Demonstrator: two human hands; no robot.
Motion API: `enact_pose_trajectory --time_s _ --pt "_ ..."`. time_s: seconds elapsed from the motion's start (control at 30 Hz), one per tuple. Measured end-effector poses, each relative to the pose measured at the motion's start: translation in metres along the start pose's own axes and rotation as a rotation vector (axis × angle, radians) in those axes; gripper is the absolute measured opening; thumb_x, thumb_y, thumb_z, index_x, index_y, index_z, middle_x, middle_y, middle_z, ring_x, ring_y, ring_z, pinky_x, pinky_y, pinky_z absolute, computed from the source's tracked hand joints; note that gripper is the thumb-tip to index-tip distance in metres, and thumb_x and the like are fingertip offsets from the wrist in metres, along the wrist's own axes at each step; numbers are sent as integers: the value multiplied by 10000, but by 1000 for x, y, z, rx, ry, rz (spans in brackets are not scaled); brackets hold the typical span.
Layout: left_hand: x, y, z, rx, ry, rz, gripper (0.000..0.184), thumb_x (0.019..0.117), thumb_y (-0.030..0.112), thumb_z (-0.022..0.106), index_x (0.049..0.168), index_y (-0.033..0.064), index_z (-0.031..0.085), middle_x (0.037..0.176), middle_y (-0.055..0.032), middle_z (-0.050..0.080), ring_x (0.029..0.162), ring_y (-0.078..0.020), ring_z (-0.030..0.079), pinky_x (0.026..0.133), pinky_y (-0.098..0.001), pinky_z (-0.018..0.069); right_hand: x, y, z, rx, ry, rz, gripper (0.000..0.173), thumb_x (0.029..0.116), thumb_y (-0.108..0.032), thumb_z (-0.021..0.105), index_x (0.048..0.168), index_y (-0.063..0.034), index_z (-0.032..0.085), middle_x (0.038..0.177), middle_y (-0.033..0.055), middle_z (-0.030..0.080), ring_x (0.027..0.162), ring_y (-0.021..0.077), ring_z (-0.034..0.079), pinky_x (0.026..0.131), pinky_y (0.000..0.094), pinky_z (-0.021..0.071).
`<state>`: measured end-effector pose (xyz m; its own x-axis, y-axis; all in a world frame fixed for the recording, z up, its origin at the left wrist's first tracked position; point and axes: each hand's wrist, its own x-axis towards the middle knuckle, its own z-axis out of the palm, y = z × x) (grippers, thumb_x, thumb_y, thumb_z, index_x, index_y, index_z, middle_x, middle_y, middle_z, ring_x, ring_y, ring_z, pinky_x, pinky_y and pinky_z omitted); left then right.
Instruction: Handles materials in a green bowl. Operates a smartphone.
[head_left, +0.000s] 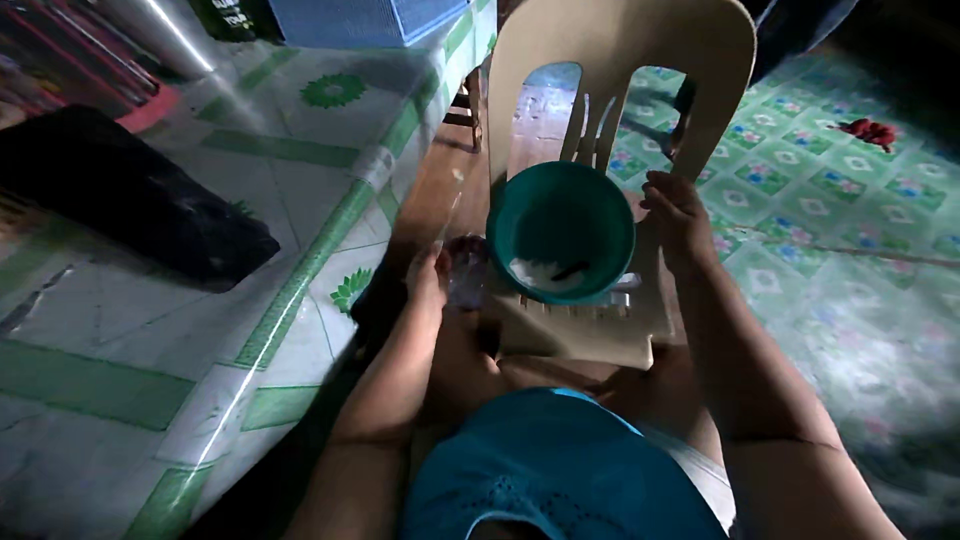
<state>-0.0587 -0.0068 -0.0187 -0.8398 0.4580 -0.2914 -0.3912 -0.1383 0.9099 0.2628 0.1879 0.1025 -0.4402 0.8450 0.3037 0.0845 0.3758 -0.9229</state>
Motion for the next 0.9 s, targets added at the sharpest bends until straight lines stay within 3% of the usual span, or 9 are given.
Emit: enact_pose_trajectory --time_s 0.07,0.1,0.2,0.3,0.37,0.47,0.57,0.67,0.9 --pt "14 -15 -14 188 30 -65 735 1011 506 598 1588 158 305 1494 -165 497 1304 -324 542 1022 -535 503 -7 2 -11 -144 58 31 500 1030 -281 567 1464 -50 471 1358 136 571 1091 160 618 933 356 541" --pt "18 -22 -18 224 47 -85 834 1007 563 568 1630 149 199 1566 -195 409 1379 -362 473 1070 -577 461 -13 2 -16 -294 65 59 471 1030 -251 562 1433 -20 486 1321 179 599 1085 224 631 931 414 541" --pt "16 -25 -19 244 57 -69 754 1034 591 479 1618 162 269 1603 -159 374 1441 -345 406 1123 -598 396 -24 24 -32 -790 -143 175 270 1038 -186 581 1184 27 658 1127 254 687 1077 420 668 943 656 512" --pt "20 -33 -22 362 0 46 711 1042 572 477 1595 147 339 1598 -137 400 1437 -305 426 1131 -568 403 -39 72 -29 -950 -518 190 205 1019 -210 629 1070 -58 756 1099 186 725 1079 388 681 939 660 517" --pt "23 -38 -24 390 -11 104 683 1048 525 502 1574 111 368 1576 -148 426 1408 -284 463 1124 -530 426 -60 89 -14 -960 -595 134 193 987 -218 679 1102 -91 769 1171 158 715 1137 373 658 994 642 495" --pt "17 -33 -19 404 -37 196 593 1072 414 511 1526 40 439 1542 -178 466 1389 -278 485 1128 -480 431 -78 96 1 -955 -617 81 362 1004 -270 647 1337 -131 683 1448 139 594 1382 380 497 1170 626 330" --pt "15 -32 -19 449 -73 234 558 1093 385 468 1514 20 450 1542 -194 461 1413 -291 460 1159 -485 394 -86 107 7 -1002 -620 -73 382 998 -333 639 1334 -160 686 1404 121 631 1362 372 523 1137 657 346" --pt "23 -39 -19 438 -58 237 557 1096 391 457 1511 19 455 1548 -194 458 1422 -306 452 1164 -514 377 -86 101 10 -1068 -679 -83 361 1013 -348 612 1260 -104 712 1298 160 674 1304 387 557 1133 648 344" --pt "14 -31 -18 483 -16 206 561 1105 419 413 1510 34 465 1558 -171 455 1442 -291 430 1171 -520 358 -85 99 16 -1132 -788 -71 325 1042 -275 561 1200 -32 709 1314 183 649 1322 403 529 1172 671 252"
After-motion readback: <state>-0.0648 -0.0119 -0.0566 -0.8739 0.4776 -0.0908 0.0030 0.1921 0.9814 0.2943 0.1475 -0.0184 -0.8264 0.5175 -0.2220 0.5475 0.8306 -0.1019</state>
